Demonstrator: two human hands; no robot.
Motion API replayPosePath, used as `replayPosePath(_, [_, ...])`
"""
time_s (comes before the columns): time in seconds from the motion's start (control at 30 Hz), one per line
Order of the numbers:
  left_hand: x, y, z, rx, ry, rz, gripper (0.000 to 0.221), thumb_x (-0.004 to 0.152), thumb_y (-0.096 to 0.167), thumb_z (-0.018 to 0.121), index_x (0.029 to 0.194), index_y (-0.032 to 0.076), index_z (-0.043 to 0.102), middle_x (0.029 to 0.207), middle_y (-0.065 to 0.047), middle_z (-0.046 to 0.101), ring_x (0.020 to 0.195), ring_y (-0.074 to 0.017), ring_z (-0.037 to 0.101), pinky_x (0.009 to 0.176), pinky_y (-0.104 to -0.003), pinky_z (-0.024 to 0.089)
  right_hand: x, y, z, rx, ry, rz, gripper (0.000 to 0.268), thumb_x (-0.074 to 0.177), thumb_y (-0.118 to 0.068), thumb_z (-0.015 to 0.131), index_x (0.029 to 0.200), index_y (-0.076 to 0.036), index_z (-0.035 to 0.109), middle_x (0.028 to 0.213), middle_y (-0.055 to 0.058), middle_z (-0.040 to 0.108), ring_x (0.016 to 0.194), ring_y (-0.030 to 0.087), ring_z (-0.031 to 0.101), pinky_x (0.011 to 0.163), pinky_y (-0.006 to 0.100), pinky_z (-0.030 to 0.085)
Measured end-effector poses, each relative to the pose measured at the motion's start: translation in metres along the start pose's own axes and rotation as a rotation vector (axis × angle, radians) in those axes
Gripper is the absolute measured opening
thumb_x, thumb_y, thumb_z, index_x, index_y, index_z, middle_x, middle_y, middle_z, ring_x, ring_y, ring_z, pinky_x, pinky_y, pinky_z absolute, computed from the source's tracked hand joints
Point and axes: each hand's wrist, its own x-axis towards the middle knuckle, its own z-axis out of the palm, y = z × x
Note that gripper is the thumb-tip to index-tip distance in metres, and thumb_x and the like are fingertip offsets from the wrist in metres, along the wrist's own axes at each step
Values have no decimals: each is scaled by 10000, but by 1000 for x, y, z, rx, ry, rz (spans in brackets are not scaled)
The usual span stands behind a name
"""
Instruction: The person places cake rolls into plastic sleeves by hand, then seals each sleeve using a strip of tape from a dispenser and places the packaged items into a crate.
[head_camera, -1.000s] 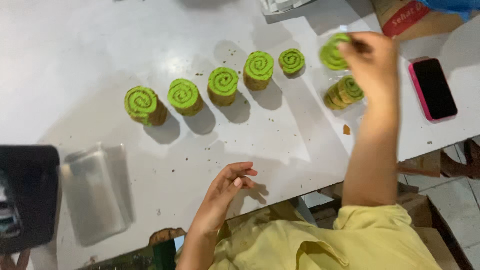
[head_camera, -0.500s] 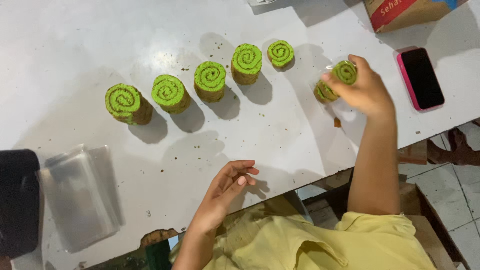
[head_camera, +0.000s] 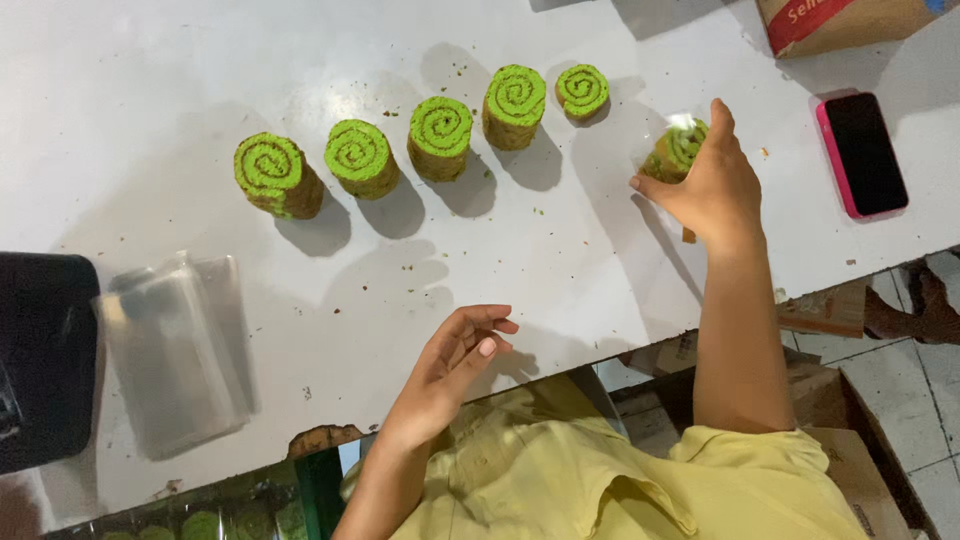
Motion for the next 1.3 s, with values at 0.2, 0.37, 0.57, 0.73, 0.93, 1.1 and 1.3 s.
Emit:
replayPosePath(0.2, [-5, 5, 0, 38, 36, -65, 460, 1008, 389, 570, 1391, 138, 606, 1282, -77, 684, 1136, -195, 674, 1033, -379, 494, 6, 11, 13, -52, 70, -120, 1159, 807, -365, 896, 1640, -52, 155, 1537, 257, 513, 1314, 465, 548, 926, 586, 487])
replayPosePath(0.37, [-7, 8, 2, 44, 53, -46, 453, 1006, 366, 575, 1381, 116, 617, 1267, -91, 695, 1174, -196, 671, 1065, -373, 508, -25, -3, -5, 56, 53, -124, 1227, 808, -655, 811, 1647, -35, 167, 1699, 227, 253, 1533, 421, 283, 1155, 611, 312])
replayPosePath(0.57, [-9, -4, 20, 299, 202, 503, 554, 1115, 454, 444, 1488, 47, 490, 1505, -169, 563, 1424, -323, 537, 1215, -489, 439, -126, -25, 52, 832, 258, -672, 763, 1125, -522, 501, 1662, -51, 232, 1755, 217, 255, 1657, 375, 273, 1368, 527, 274])
replayPosePath(0.73, [-4, -42, 20, 1076, 220, 943, 775, 1131, 627, 184, 1573, 46, 443, 1736, -203, 169, 1647, -407, 153, 1379, -657, 161, -202, -57, 105, 1398, -310, -616, 847, 1057, -777, 282, 1538, -85, 360, 1718, 164, 314, 1614, 305, 319, 1310, 520, 309])
replayPosePath(0.93, [-27, -30, -41, 1308, 509, 779, 889, 1022, 741, 35, 1652, 215, 378, 1745, -141, 278, 1661, -369, 169, 1367, -603, 101, -250, -93, 130, 1799, -1276, -242, 1030, 926, -813, 106, 1129, -12, 719, 1534, 193, 553, 1468, 233, 462, 1225, 519, 363])
replayPosePath(1.1, [-73, -29, -131, 1372, 955, 610, 542, 1133, 360, 447, 1573, 44, 475, 1658, -146, 452, 1596, -393, 347, 1354, -602, 169, -242, -111, 84, 1550, -1657, -673, 1148, 931, -825, 50, 1540, 58, 458, 1599, 293, 448, 1544, 418, 410, 1319, 552, 267])
replayPosePath(1.3, [-157, -37, -203, 1448, 990, 318, 505, 1019, -36, 654, 1515, -33, 561, 1573, -233, 522, 1503, -442, 419, 1281, -618, 305, -237, -108, 90, 1742, -1371, -565, 1074, 1025, -753, 189, 1449, 171, 537, 1569, 397, 434, 1478, 551, 430, 1225, 663, 338])
